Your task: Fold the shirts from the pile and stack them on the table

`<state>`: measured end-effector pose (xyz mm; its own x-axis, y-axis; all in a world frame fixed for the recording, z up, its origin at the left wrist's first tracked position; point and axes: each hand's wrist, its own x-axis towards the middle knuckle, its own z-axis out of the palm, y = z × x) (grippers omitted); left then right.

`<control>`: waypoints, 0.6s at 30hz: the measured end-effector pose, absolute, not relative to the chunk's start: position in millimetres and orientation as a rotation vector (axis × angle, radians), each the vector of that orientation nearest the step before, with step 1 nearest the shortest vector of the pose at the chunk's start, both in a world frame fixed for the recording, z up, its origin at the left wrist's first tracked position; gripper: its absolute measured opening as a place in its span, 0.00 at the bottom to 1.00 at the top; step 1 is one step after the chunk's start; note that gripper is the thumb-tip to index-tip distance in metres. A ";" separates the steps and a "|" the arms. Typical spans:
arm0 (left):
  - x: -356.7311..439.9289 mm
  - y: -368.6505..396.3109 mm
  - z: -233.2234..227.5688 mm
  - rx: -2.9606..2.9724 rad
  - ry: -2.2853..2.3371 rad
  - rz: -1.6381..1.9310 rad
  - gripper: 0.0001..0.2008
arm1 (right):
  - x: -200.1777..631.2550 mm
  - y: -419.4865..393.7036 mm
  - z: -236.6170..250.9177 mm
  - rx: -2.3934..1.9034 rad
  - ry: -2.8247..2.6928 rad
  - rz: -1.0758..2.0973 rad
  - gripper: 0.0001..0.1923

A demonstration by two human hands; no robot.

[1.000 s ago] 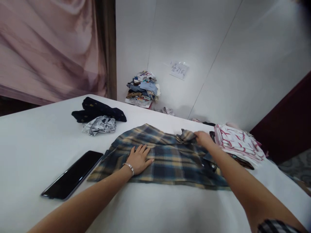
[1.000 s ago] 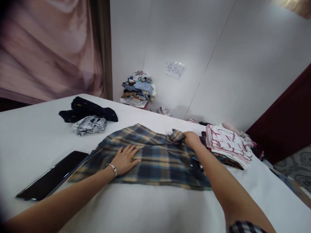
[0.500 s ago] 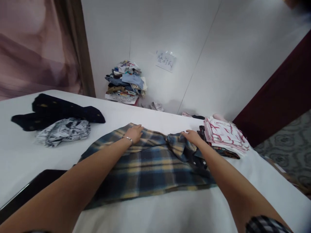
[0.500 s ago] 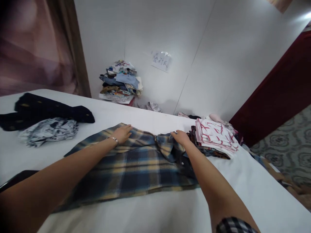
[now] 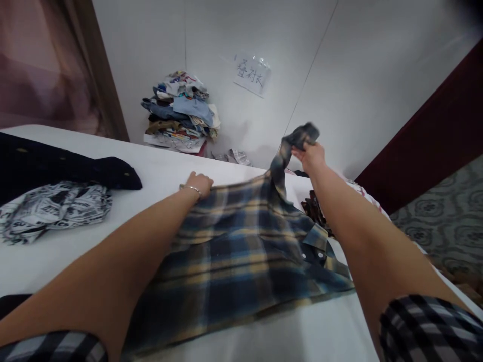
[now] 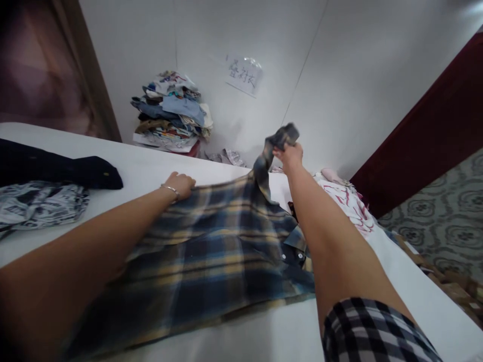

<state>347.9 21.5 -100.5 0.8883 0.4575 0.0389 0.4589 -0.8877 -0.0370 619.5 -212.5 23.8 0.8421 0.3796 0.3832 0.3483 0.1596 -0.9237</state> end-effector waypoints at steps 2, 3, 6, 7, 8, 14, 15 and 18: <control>338.1 32.8 -84.3 -2.942 -0.845 -0.206 0.16 | 618.1 -208.8 41.4 -1.273 -0.616 -0.025 0.06; 332.1 38.0 -76.8 -2.916 -0.897 -0.285 0.16 | 613.6 -209.9 44.8 -1.211 -0.628 -0.031 0.07; 312.2 47.7 -61.2 -2.891 -1.002 -0.404 0.17 | 591.5 -223.5 37.7 -1.201 -0.664 -0.010 0.10; 305.6 48.3 -58.6 -2.899 -1.019 -0.402 0.18 | 583.2 -230.4 32.2 -1.222 -0.655 -0.004 0.10; 299.1 47.6 -57.2 -2.908 -1.029 -0.390 0.18 | 575.3 -237.8 26.6 -1.240 -0.640 0.005 0.10; 261.6 23.6 -54.6 -2.904 -0.940 -0.433 0.18 | 546.0 -285.0 16.4 -1.180 -0.546 0.075 0.11; 254.7 17.5 -53.0 -2.901 -0.894 -0.438 0.17 | 543.8 -293.4 19.0 -1.146 -0.554 0.074 0.12; 230.4 -5.7 -48.8 -2.894 -0.669 -0.438 0.16 | 537.3 -322.9 28.7 -1.043 -0.584 0.072 0.10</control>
<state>230.4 -5.7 -48.8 0.8588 0.4074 0.3107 0.4478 -0.8915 -0.0686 537.3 -322.9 28.7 0.8467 0.3258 0.4207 0.2139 0.5154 -0.8298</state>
